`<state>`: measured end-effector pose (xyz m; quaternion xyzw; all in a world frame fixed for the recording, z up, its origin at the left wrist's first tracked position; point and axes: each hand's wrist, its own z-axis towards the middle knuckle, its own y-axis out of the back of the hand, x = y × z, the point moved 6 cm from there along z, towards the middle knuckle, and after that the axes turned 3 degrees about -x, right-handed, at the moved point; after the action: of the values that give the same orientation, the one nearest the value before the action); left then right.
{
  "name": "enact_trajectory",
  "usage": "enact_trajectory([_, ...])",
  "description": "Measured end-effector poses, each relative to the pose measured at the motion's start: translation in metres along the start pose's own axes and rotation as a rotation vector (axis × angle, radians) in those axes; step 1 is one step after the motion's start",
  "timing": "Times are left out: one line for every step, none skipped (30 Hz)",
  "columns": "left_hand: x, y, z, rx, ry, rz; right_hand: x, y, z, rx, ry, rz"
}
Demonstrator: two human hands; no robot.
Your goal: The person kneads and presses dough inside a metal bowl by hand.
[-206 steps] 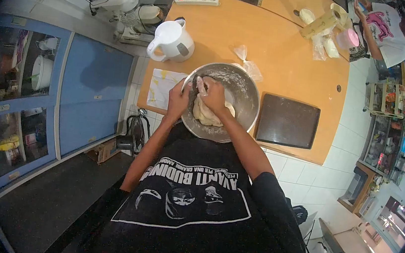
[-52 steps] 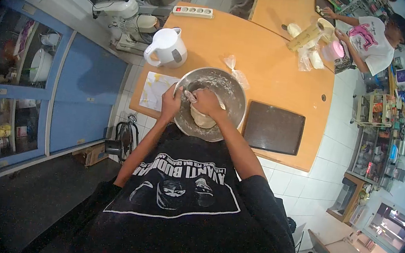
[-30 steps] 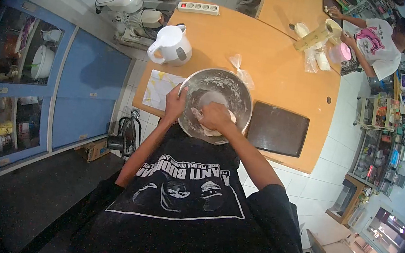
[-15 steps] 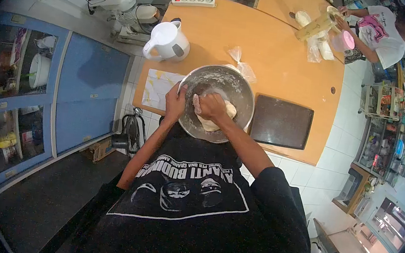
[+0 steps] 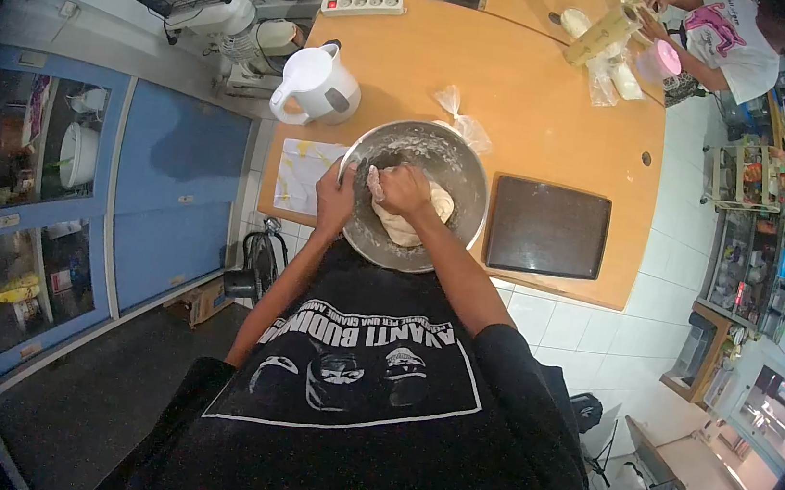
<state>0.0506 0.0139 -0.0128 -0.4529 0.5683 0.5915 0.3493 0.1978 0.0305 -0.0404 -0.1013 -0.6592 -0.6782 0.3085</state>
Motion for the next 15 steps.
enact_trajectory([0.001,0.000,0.000,-0.004,-0.013,0.013,0.001,0.001,-0.001,0.014,-0.012,0.007])
enact_trajectory([0.001,0.001,0.001,-0.008,-0.029,0.025,0.002,0.004,-0.002,0.006,-0.011,0.003])
enact_trajectory([0.001,0.001,0.003,-0.011,-0.040,0.022,0.001,0.008,-0.001,-0.018,-0.036,0.019])
enact_trajectory([0.002,0.002,0.004,-0.008,-0.055,0.046,0.002,0.012,-0.002,-0.039,-0.063,0.037])
enact_trajectory([0.002,0.002,0.003,-0.003,-0.068,0.069,0.004,0.015,-0.004,-0.045,-0.063,0.033])
enact_trajectory([0.004,0.002,0.003,-0.001,-0.077,0.063,-0.002,0.015,-0.006,-0.056,-0.135,0.081])
enact_trajectory([0.005,0.000,0.004,0.000,-0.086,0.036,-0.013,0.011,-0.007,-0.066,-0.202,0.127])
enact_trajectory([0.006,0.000,0.005,-0.002,-0.091,0.010,-0.021,0.001,-0.004,-0.069,-0.198,0.119])
enact_trajectory([0.003,0.001,0.004,-0.006,-0.092,0.003,-0.045,-0.013,-0.001,-0.270,-0.272,0.540])
enact_trajectory([0.001,0.002,0.003,-0.001,-0.079,0.015,-0.045,0.001,0.004,-0.466,-0.340,0.965])
enact_trajectory([-0.001,0.004,0.001,0.005,-0.062,0.029,-0.053,0.005,0.005,-0.324,-0.543,1.453])
enact_trajectory([0.001,0.004,-0.002,0.002,-0.058,0.026,-0.047,0.023,0.007,-0.319,-0.544,1.450])
enact_trajectory([0.003,0.006,-0.003,-0.029,-0.068,0.041,-0.048,0.031,0.007,-0.340,-0.632,1.499])
enact_trajectory([0.005,0.006,-0.002,-0.058,-0.079,0.056,-0.049,0.037,0.005,-0.364,-0.720,1.545])
enact_trajectory([0.010,0.005,-0.001,-0.057,-0.079,0.051,-0.051,0.038,0.003,-0.297,-0.702,1.513])
